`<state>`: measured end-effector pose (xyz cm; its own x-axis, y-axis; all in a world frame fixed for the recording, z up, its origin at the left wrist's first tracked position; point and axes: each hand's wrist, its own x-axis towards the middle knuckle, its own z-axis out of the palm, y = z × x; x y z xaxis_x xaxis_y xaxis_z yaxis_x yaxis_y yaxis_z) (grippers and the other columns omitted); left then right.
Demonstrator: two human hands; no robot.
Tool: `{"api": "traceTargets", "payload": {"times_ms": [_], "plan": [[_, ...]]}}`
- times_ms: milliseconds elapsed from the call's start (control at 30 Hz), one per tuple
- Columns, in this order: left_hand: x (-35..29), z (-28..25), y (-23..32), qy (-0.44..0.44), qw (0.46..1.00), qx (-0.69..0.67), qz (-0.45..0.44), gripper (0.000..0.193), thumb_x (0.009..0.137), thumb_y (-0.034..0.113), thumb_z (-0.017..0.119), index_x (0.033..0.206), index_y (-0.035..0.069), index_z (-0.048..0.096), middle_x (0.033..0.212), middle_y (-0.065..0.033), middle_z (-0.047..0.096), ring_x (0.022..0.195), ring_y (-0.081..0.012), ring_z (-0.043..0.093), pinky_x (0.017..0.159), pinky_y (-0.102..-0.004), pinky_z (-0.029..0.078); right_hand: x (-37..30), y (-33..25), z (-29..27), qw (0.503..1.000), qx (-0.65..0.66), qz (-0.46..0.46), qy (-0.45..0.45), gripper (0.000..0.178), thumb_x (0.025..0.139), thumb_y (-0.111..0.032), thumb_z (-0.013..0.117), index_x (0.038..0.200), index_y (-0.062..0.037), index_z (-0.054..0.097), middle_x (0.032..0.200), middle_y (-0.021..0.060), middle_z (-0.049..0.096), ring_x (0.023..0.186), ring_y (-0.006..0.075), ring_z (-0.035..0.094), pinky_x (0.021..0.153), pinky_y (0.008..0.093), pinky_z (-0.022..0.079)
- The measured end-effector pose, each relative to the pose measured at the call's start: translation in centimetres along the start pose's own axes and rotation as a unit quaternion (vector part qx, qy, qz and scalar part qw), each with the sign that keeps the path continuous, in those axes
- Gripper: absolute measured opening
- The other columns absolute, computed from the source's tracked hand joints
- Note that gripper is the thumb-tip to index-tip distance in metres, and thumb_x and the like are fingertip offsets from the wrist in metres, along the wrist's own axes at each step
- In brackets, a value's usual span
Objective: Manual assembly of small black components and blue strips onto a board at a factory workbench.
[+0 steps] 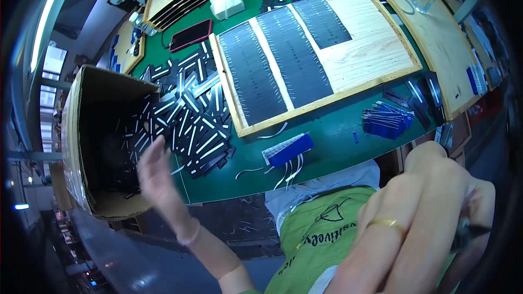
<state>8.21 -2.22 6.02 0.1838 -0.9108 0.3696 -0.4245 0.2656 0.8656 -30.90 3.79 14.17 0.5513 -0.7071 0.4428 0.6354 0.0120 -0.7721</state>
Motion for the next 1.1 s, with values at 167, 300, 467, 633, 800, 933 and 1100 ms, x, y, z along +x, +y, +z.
{"api": "traceTargets", "payload": {"times_ms": [167, 300, 467, 633, 800, 933, 1100], "plan": [[-1.7, -2.1, -13.6, -0.031, 0.927, 0.372, -0.036, 0.036, 0.087, 0.023, 0.064, 0.116, 0.001, 0.06, 0.123, -0.0181, 0.055, 0.117, -0.034, 0.048, 0.101, -0.0429, 0.035, 6.7, 1.8, -0.1, 0.999, 0.009, -0.018, 0.03, 0.032, 0.081, -0.021, 0.065, 0.095, 0.0067, 0.059, 0.096, 0.0256, 0.062, 0.072, 0.0237, 0.063, 0.061, 0.0319, 0.049], [-2.0, -2.0, -11.9, 0.03, 0.886, 0.463, -0.017, 0.03, 0.084, 0.021, 0.067, 0.11, 0.006, 0.066, 0.107, -0.0124, 0.057, 0.103, -0.0306, 0.049, 0.091, -0.0406, 0.039, 11.2, 3.6, -0.5, 0.999, 0.021, -0.02, 0.045, 0.034, 0.081, -0.022, 0.065, 0.097, 0.0073, 0.059, 0.097, 0.0263, 0.062, 0.072, 0.0239, 0.063, 0.062, 0.0323, 0.049], [-0.6, 3.1, -8.1, -0.077, 0.915, 0.397, -0.012, 0.027, 0.076, 0.014, 0.074, 0.1, 0.003, 0.067, 0.1, -0.01, 0.059, 0.096, -0.0278, 0.052, 0.086, -0.0376, 0.043, 0.7, 1.4, -0.5, 0.997, 0.062, -0.042, 0.011, 0.036, 0.081, -0.023, 0.065, 0.099, 0.008, 0.058, 0.099, 0.0272, 0.062, 0.073, 0.0241, 0.063, 0.062, 0.0327, 0.05], [-0.1, 1.4, -9.6, -0.056, 0.912, 0.399, -0.08, 0.04, 0.074, 0.02, 0.077, 0.109, 0.004, 0.065, 0.104, -0.0106, 0.057, 0.098, -0.0278, 0.052, 0.087, -0.0376, 0.043, 6.1, 4.9, -0.2, 0.992, 0.118, -0.036, -0.039, 0.039, 0.081, -0.024, 0.064, 0.101, 0.0088, 0.057, 0.1, 0.028, 0.061, 0.073, 0.0242, 0.063, 0.063, 0.0332, 0.051], [2.4, 3.5, -10.5, -0.098, 0.929, 0.355, -0.027, 0.03, 0.072, 0.014, 0.077, 0.098, 0.002, 0.068, 0.093, -0.012, 0.061, 0.081, -0.0253, 0.059, 0.072, -0.0331, 0.048, 6.5, 4.1, -0.7, 0.994, 0.104, -0.043, -0.015, 0.042, 0.082, -0.025, 0.064, 0.103, 0.0096, 0.057, 0.102, 0.0289, 0.061, 0.074, 0.0244, 0.064, 0.064, 0.0336, 0.051], [3.6, 1.5, -12.4, -0.079, 0.936, 0.344, -0.011, 0.026, 0.068, 0.011, 0.079, 0.087, 0.002, 0.064, 0.086, -0.0103, 0.063, 0.079, -0.0248, 0.062, 0.071, -0.0341, 0.048, 10.5, 2.8, -1.2, 0.996, 0.054, -0.058, 0.048, 0.044, 0.082, -0.026, 0.064, 0.105, 0.0102, 0.056, 0.103, 0.0296, 0.06, 0.075, 0.0245, 0.064, 0.064, 0.034, 0.052], [3.2, 1.6, -8.4, -0.019, 0.95, 0.305, -0.059, 0.019, 0.075, 0.007, 0.074, 0.09, 0.002, 0.064, 0.067, -0.0007, 0.058, 0.051, -0.0061, 0.045, 0.05, -0.0214, 0.039, 9.2, 2.4, -1.9, 0.993, 0.076, -0.083, 0.028, 0.047, 0.082, -0.028, 0.064, 0.107, 0.011, 0.056, 0.104, 0.0304, 0.06, 0.075, 0.0247, 0.064, 0.065, 0.0344, 0.053]]}}
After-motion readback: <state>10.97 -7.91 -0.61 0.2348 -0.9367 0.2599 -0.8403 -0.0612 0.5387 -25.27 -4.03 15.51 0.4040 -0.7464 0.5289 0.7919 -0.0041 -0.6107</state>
